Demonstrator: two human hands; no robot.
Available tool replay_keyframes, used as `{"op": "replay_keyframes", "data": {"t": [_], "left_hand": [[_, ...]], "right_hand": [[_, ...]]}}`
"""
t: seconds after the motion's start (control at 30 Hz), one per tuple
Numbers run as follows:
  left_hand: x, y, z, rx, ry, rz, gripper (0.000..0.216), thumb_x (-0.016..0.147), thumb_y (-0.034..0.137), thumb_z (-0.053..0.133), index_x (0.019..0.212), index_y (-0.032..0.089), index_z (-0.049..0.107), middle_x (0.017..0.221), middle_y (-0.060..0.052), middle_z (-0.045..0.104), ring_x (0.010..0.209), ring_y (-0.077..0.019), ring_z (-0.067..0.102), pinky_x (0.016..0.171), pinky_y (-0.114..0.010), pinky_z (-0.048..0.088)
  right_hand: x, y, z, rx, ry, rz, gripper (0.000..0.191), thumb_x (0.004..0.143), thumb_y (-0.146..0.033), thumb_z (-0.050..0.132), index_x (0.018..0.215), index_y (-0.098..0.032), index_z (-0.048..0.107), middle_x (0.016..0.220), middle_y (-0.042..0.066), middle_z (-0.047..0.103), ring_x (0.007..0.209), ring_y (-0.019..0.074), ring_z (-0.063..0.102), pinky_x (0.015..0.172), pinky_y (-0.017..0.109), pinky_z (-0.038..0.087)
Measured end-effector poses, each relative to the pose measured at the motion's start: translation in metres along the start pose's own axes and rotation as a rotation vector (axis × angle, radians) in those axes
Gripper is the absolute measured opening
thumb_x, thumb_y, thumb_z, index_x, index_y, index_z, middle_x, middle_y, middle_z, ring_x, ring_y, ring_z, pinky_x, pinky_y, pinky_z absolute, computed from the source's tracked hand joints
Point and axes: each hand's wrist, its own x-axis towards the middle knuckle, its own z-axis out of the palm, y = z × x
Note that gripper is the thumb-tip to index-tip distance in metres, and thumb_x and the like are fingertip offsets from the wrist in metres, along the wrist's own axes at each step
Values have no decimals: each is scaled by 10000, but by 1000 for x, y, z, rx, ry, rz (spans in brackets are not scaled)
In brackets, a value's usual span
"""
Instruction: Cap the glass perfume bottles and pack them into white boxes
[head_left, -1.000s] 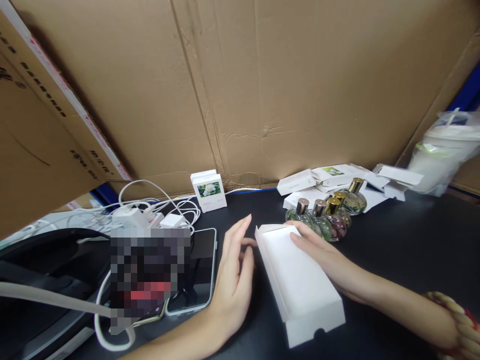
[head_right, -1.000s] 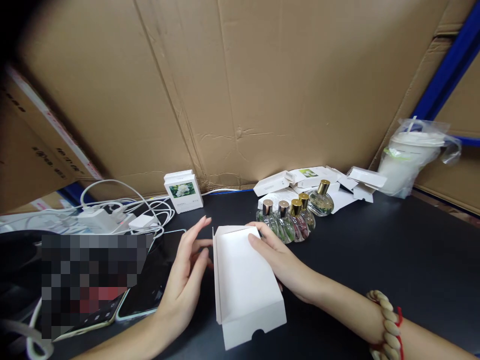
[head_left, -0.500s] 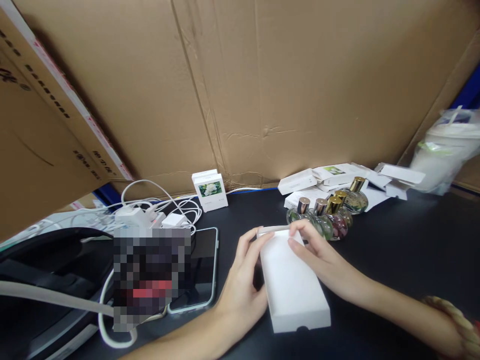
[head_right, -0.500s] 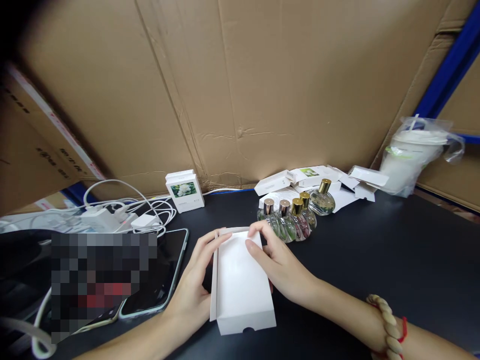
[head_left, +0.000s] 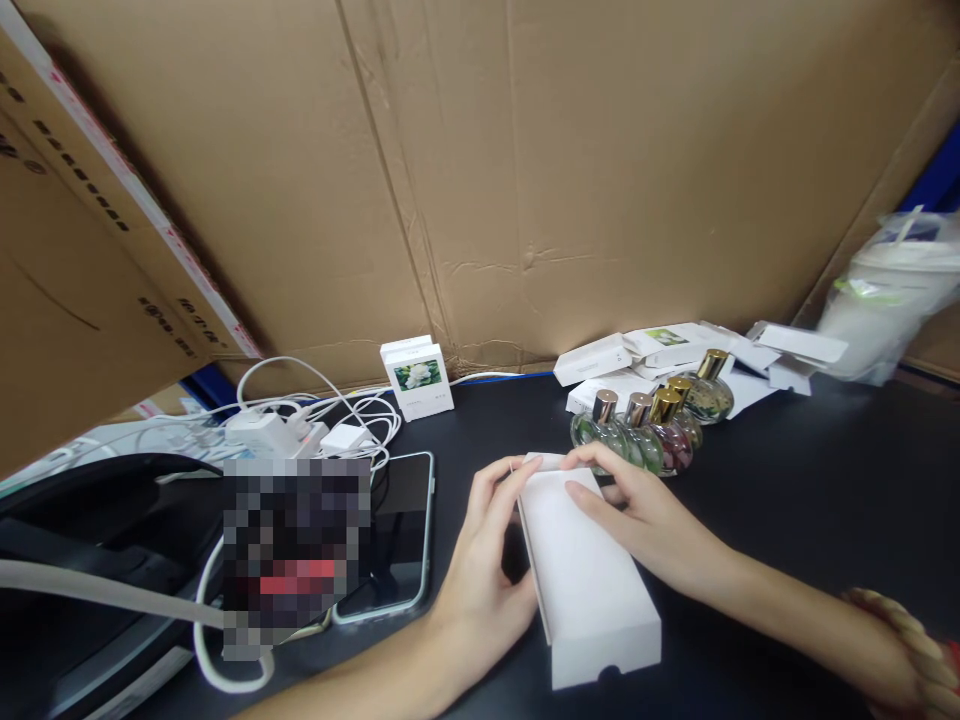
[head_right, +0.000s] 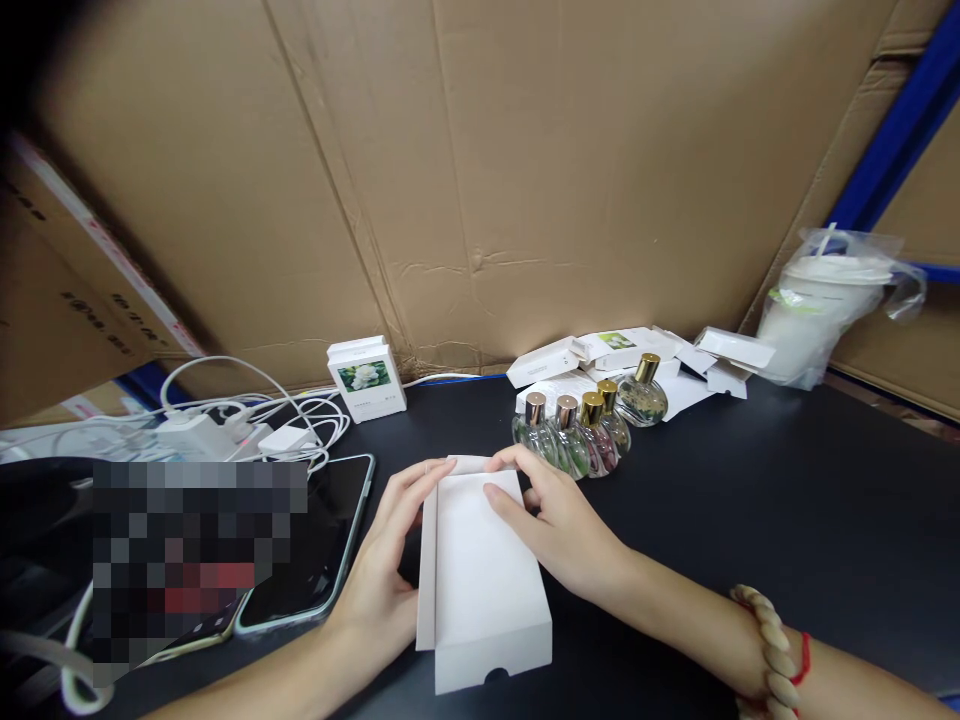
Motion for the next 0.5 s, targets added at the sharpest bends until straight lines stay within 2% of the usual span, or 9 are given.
{"op": "replay_keyframes", "data": {"t": [0.13,0.27,0.33,0.5], "left_hand": [[0,1,0,-9,-63,-50,671,723,72,596,1319,277,366,1226,-88,413,1161,-232,479,814,-294,519],[0,-1,2,-15,-123,16,679,709,58,611,1292,315,375,1225,-56,414,1203,-223,444,972,-349,442],[0,-2,3,-25,-130,45,695,704,48,618,1288,329,366,1219,-42,422,1206,-209,439,1012,-353,408],[0,-6,4,-20,-129,34,730,707,65,627,1322,312,320,1233,-62,419,1190,-211,457,1002,-364,419]], "right_hand": [[0,0,-1,-111,10,-45,234,835,-425,471,937,-217,512,694,-6,548,520,110,462,450,232,355],[1,1,-1,-176,-30,-122,234,848,-392,461,948,-212,573,928,50,587,716,151,554,584,270,433],[2,2,-1,-179,-29,-124,236,849,-392,460,943,-210,579,945,51,579,743,156,554,608,277,437],[3,5,-1,-125,-45,-81,252,853,-438,452,901,-203,529,855,22,544,641,121,486,555,256,394]]}}
